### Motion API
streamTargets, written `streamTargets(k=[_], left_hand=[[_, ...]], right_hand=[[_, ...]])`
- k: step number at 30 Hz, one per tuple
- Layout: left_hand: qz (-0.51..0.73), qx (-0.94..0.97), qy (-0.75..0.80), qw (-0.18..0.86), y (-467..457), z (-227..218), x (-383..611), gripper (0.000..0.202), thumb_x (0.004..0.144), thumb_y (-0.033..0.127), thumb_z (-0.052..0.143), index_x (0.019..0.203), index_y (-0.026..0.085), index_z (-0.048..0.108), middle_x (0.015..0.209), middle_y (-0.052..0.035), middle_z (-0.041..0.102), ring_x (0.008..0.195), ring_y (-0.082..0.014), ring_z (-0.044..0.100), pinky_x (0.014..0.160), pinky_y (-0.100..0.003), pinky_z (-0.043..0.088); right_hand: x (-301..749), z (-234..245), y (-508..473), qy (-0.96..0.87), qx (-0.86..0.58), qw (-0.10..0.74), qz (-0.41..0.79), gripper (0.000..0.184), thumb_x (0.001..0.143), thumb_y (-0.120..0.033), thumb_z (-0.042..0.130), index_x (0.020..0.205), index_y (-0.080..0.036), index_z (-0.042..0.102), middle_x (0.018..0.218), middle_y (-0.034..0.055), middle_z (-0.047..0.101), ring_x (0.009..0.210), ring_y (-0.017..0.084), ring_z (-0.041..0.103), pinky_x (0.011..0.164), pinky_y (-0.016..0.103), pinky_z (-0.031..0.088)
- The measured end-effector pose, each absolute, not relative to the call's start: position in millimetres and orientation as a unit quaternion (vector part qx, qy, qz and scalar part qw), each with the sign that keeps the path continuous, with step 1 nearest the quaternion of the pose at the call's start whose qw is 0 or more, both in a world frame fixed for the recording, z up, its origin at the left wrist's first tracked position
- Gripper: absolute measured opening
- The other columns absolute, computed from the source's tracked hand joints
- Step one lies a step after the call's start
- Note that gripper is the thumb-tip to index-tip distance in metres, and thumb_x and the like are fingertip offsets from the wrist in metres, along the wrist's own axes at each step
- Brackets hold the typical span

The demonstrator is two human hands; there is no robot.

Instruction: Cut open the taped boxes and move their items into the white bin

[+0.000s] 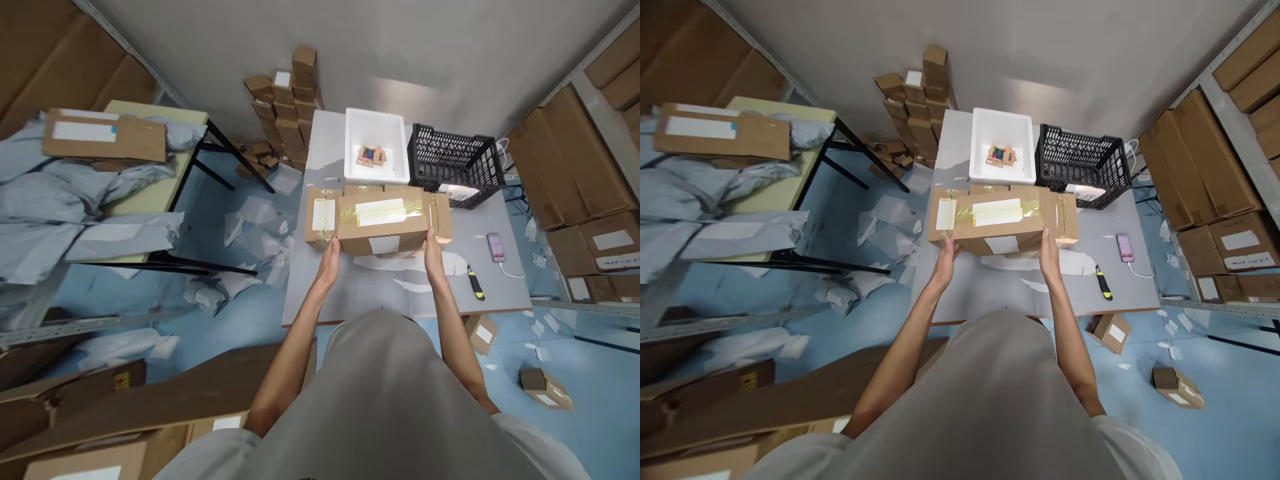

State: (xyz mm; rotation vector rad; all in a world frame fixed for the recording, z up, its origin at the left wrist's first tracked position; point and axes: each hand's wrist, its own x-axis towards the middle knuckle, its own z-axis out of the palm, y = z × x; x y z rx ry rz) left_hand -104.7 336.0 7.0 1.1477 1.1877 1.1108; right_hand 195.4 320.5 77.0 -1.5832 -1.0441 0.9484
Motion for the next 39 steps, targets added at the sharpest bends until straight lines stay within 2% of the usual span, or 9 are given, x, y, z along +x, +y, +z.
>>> streamTargets(k=[4,9,14,19,23,27,32,35,39], left_hand=[[0.464,0.416,0.502,0.6,270.9,-1.3,-111.3,0.104,0.101,0.1,0.037,0.167,0.023,0.063,0.17,-0.0148,0.064,0.165,-0.0397,0.053,0.135,-0.056,0.048],[0.373,0.368,0.558,0.643,202.4,-34.2,-111.0,0.103,0.102,0.099,0.037,0.154,0.016,0.069,0.155,-0.0196,0.075,0.15,-0.0401,0.068,0.124,-0.054,0.058],[0.253,0.406,0.631,0.61,173.4,-70.9,-93.6,0.08,0.092,0.08,0.08,0.144,0.02,0.07,0.148,-0.0187,0.078,0.142,-0.0397,0.072,0.119,-0.05,0.059],[0.154,0.508,0.696,0.484,177.9,-89.8,-78.9,0.092,0.078,0.063,0.099,0.148,0.014,0.065,0.144,-0.0259,0.074,0.145,-0.0502,0.064,0.123,-0.057,0.051],[0.133,0.531,0.694,0.467,192.0,-98.8,-66.3,0.095,0.083,0.064,0.093,0.154,0.009,0.061,0.142,-0.0279,0.07,0.147,-0.052,0.059,0.124,-0.057,0.047],[0.143,0.518,0.712,0.453,202.9,-112.6,-57.2,0.092,0.083,0.068,0.091,0.148,0.008,0.066,0.141,-0.03,0.07,0.147,-0.0518,0.058,0.125,-0.057,0.046],[0.201,0.447,0.703,0.515,193.1,-126.9,-76.1,0.07,0.098,0.066,0.074,0.142,0.012,0.072,0.145,-0.0261,0.076,0.139,-0.0434,0.069,0.126,-0.053,0.048],[0.227,0.399,0.718,0.523,172.5,-130.4,-90.1,0.059,0.107,0.066,0.056,0.13,0.016,0.078,0.144,-0.0228,0.078,0.137,-0.0397,0.072,0.126,-0.054,0.05],[0.246,0.346,0.733,0.532,146.8,-137.1,-88.6,0.066,0.109,0.069,0.046,0.119,0.014,0.082,0.123,-0.0221,0.084,0.121,-0.0375,0.081,0.113,-0.056,0.061]], right_hand=[[198.9,84.0,242.8,-0.439,-0.651,0.479,0.393,0.087,0.109,-0.088,0.041,0.164,-0.026,0.068,0.171,0.0105,0.064,0.163,0.033,0.056,0.141,0.053,0.037],[193.4,57.2,160.0,-0.39,-0.706,0.42,0.415,0.086,0.111,-0.087,0.034,0.161,-0.027,0.07,0.166,0.0102,0.069,0.158,0.033,0.061,0.138,0.052,0.042],[184.7,6.0,136.0,-0.356,-0.748,0.329,0.454,0.087,0.106,-0.091,0.04,0.144,-0.024,0.081,0.157,0.0104,0.076,0.155,0.035,0.063,0.131,0.048,0.049],[184.2,-26.9,133.7,-0.344,-0.754,0.293,0.477,0.082,0.102,-0.089,0.049,0.14,-0.022,0.079,0.154,0.0102,0.078,0.152,0.035,0.065,0.133,0.047,0.047],[190.8,-40.2,135.8,-0.331,-0.761,0.284,0.479,0.08,0.101,-0.086,0.054,0.141,-0.021,0.078,0.154,0.0108,0.077,0.149,0.035,0.065,0.13,0.047,0.049],[204.1,-54.2,144.0,-0.308,-0.739,0.301,0.518,0.081,0.096,-0.083,0.063,0.144,-0.019,0.076,0.156,0.013,0.076,0.149,0.034,0.067,0.128,0.048,0.052],[235.8,-70.4,140.5,-0.295,-0.736,0.289,0.537,0.078,0.094,-0.079,0.072,0.148,-0.023,0.076,0.166,0.0132,0.069,0.153,0.033,0.065,0.128,0.052,0.054],[253.3,-80.6,129.0,-0.289,-0.751,0.268,0.529,0.072,0.094,-0.076,0.071,0.139,-0.02,0.081,0.156,0.0172,0.076,0.147,0.036,0.07,0.126,0.058,0.055],[260.5,-95.2,117.8,-0.317,-0.729,0.27,0.543,0.055,0.088,-0.066,0.079,0.116,-0.02,0.089,0.135,0.0148,0.087,0.138,0.037,0.076,0.127,0.061,0.053]])
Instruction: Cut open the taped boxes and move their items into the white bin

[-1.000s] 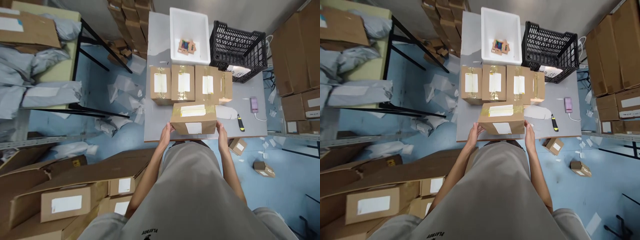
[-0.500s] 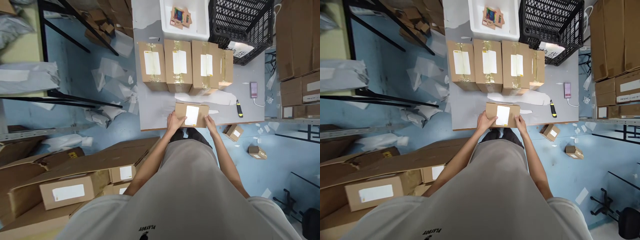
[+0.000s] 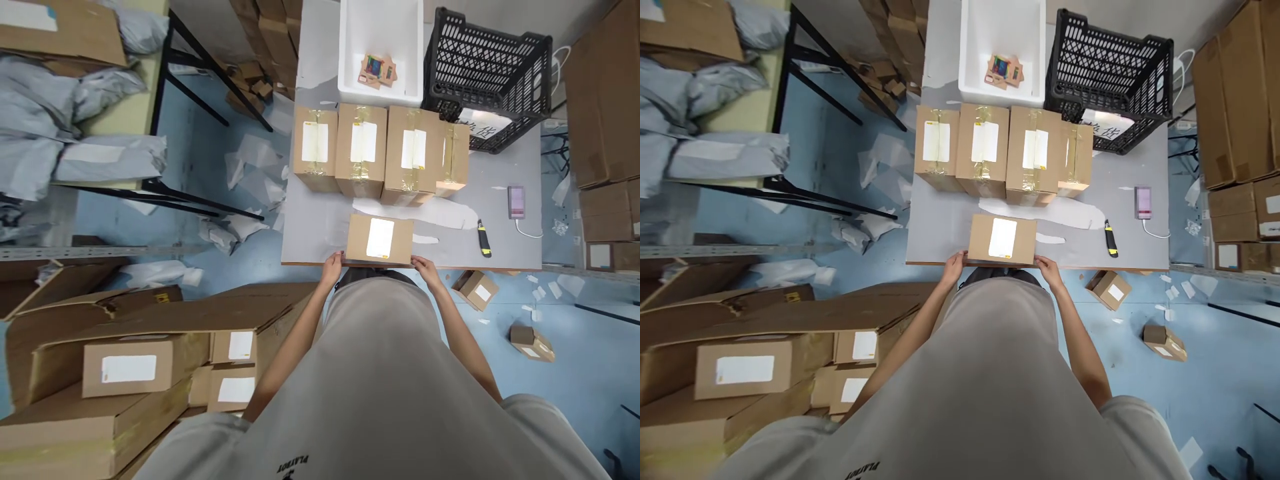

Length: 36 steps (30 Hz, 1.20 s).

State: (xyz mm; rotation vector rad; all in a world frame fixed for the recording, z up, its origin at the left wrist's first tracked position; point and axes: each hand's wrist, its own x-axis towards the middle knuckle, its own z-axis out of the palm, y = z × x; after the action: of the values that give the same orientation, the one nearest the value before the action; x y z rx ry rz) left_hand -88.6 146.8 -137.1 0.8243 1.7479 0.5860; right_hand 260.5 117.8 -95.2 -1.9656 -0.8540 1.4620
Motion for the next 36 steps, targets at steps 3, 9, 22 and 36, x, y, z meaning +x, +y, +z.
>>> streamTargets(k=[3,9,22,36], left_hand=[[0.269,0.316,0.735,0.537,136.1,-137.2,-81.5,0.073,0.11,0.07,0.04,0.124,0.012,0.082,0.122,-0.0217,0.085,0.12,-0.0342,0.083,0.109,-0.05,0.065],[0.378,0.355,0.691,0.504,134.6,-105.6,-81.0,0.065,0.111,0.064,0.045,0.124,0.013,0.083,0.137,-0.02,0.082,0.135,-0.0341,0.076,0.12,-0.049,0.06],[0.354,0.335,0.712,0.506,135.0,-116.9,-87.0,0.057,0.107,0.055,0.054,0.137,0.014,0.079,0.142,-0.0199,0.08,0.136,-0.0335,0.076,0.12,-0.05,0.06],[0.313,0.381,0.685,0.537,121.8,-141.3,-76.0,0.046,0.075,0.042,0.092,0.112,0.016,0.086,0.131,-0.0155,0.085,0.129,-0.0377,0.079,0.12,-0.052,0.061]], right_hand=[[261.8,-99.1,116.9,-0.331,-0.72,0.282,0.541,0.048,0.083,-0.062,0.083,0.11,-0.022,0.091,0.131,0.013,0.088,0.137,0.037,0.077,0.13,0.059,0.051],[276.2,-73.0,133.2,-0.369,-0.675,0.352,0.533,0.052,0.086,-0.059,0.083,0.121,-0.023,0.091,0.138,0.0112,0.085,0.144,0.038,0.074,0.135,0.06,0.047],[291.6,-81.7,145.2,-0.421,-0.675,0.304,0.524,0.052,0.092,-0.064,0.076,0.12,-0.023,0.091,0.141,0.0109,0.084,0.149,0.038,0.07,0.134,0.058,0.047],[283.3,-102.6,128.5,-0.431,-0.633,0.261,0.588,0.06,0.074,-0.055,0.089,0.121,-0.018,0.09,0.135,0.0094,0.087,0.134,0.041,0.078,0.125,0.059,0.057]])
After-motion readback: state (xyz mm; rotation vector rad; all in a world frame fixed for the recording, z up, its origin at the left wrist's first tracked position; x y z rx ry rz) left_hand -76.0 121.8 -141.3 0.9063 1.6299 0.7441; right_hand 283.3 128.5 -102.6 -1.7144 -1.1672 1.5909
